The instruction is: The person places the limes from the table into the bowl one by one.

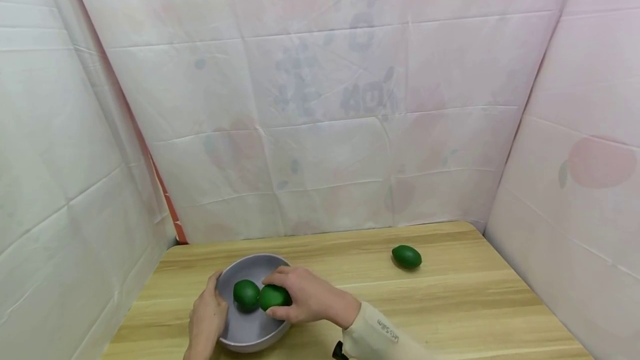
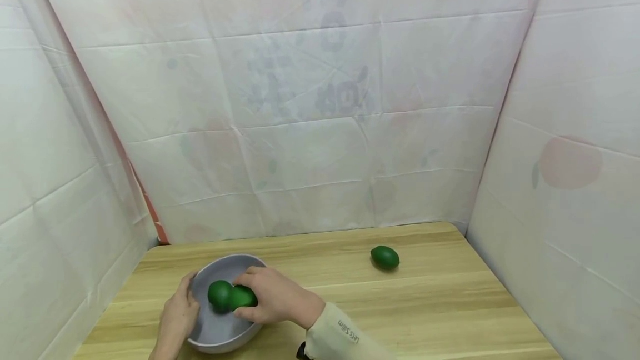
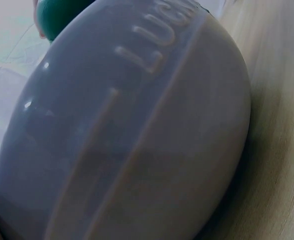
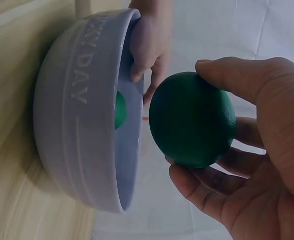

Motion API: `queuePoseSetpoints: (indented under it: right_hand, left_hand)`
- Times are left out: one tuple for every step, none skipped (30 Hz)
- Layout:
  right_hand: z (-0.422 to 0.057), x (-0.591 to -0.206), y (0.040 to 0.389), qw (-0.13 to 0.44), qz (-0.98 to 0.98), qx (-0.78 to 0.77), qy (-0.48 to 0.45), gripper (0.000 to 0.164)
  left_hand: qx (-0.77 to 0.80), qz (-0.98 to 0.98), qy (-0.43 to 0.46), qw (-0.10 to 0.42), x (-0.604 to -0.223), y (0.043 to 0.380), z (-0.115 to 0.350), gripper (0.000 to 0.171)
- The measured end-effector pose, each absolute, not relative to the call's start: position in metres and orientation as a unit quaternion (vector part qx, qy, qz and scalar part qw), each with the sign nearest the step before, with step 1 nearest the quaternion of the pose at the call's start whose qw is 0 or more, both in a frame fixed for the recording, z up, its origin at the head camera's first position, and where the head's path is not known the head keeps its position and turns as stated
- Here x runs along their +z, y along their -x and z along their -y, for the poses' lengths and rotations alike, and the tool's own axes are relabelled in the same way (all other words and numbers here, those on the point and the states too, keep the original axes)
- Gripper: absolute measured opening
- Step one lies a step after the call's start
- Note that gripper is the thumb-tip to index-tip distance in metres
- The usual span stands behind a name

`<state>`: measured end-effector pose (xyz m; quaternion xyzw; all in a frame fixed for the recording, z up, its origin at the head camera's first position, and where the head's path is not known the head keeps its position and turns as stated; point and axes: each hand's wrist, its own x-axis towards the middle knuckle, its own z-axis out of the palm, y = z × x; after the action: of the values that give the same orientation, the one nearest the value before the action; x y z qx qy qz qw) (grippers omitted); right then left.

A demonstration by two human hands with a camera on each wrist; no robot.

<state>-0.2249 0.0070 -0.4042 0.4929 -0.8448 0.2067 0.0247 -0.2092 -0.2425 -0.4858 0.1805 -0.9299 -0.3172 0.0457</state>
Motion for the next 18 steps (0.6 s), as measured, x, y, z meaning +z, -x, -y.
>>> queuePoseSetpoints:
  right_hand:
    - [-0.005,-0.405,0.224,0.023,0.844,0.207,-0.494,0.045]
    - [-0.004,-0.405,0.224,0.021,0.843,0.207,-0.495,0.044]
    - [-0.003,-0.406,0.223,0.019,0.842,0.207,-0.497,0.044]
    - [-0.001,-0.407,0.222,0.019,0.841,0.205,-0.5,0.044]
    - [0.0,-0.407,0.222,0.019,0.841,0.203,-0.502,0.045]
    - [0.002,-0.408,0.221,0.02,0.84,0.199,-0.505,0.045]
    - [0.003,-0.409,0.221,0.02,0.839,0.196,-0.507,0.046]
    - [0.004,-0.41,0.22,0.019,0.839,0.194,-0.509,0.047]
    - [0.005,-0.411,0.22,0.019,0.838,0.191,-0.511,0.047]
    - [0.006,-0.412,0.22,0.021,0.837,0.188,-0.513,0.048]
    - [0.007,-0.414,0.22,0.021,0.837,0.185,-0.515,0.048]
    - [0.008,-0.415,0.219,0.022,0.836,0.183,-0.517,0.049]
    - [0.009,-0.415,0.219,0.024,0.835,0.181,-0.52,0.049]
    - [0.01,-0.416,0.219,0.027,0.833,0.178,-0.523,0.048]
    - [0.012,-0.417,0.218,0.032,0.831,0.173,-0.527,0.048]
    - [0.013,-0.418,0.217,0.037,0.83,0.169,-0.53,0.048]
    - [0.014,-0.419,0.216,0.041,0.829,0.167,-0.532,0.048]
    - [0.015,-0.42,0.216,0.046,0.828,0.164,-0.534,0.047]
  left_hand:
    - [-0.318,0.929,-0.181,0.044,-0.486,0.209,0.242,0.052]
    - [-0.319,0.929,-0.182,0.043,-0.486,0.209,0.242,0.052]
    - [-0.319,0.929,-0.183,0.041,-0.485,0.209,0.242,0.052]
    - [-0.32,0.929,-0.184,0.04,-0.485,0.209,0.242,0.052]
    - [-0.32,0.928,-0.185,0.039,-0.485,0.209,0.242,0.052]
    - [-0.32,0.928,-0.187,0.038,-0.485,0.209,0.242,0.052]
    - [-0.319,0.928,-0.188,0.037,-0.485,0.209,0.242,0.051]
    - [-0.319,0.928,-0.189,0.036,-0.485,0.209,0.242,0.051]
    - [-0.319,0.928,-0.189,0.035,-0.484,0.209,0.242,0.051]
    - [-0.32,0.928,-0.189,0.034,-0.484,0.209,0.242,0.051]
    - [-0.32,0.928,-0.189,0.034,-0.484,0.21,0.242,0.051]
    - [-0.32,0.928,-0.188,0.033,-0.484,0.21,0.242,0.051]
    - [-0.32,0.928,-0.186,0.032,-0.484,0.21,0.243,0.051]
    - [-0.321,0.928,-0.185,0.031,-0.484,0.211,0.243,0.051]
    - [-0.321,0.928,-0.185,0.031,-0.485,0.211,0.243,0.051]
    - [-0.321,0.928,-0.184,0.031,-0.485,0.211,0.243,0.051]
    - [-0.322,0.928,-0.184,0.031,-0.485,0.212,0.244,0.051]
    - [-0.322,0.928,-0.185,0.03,-0.486,0.212,0.244,0.051]
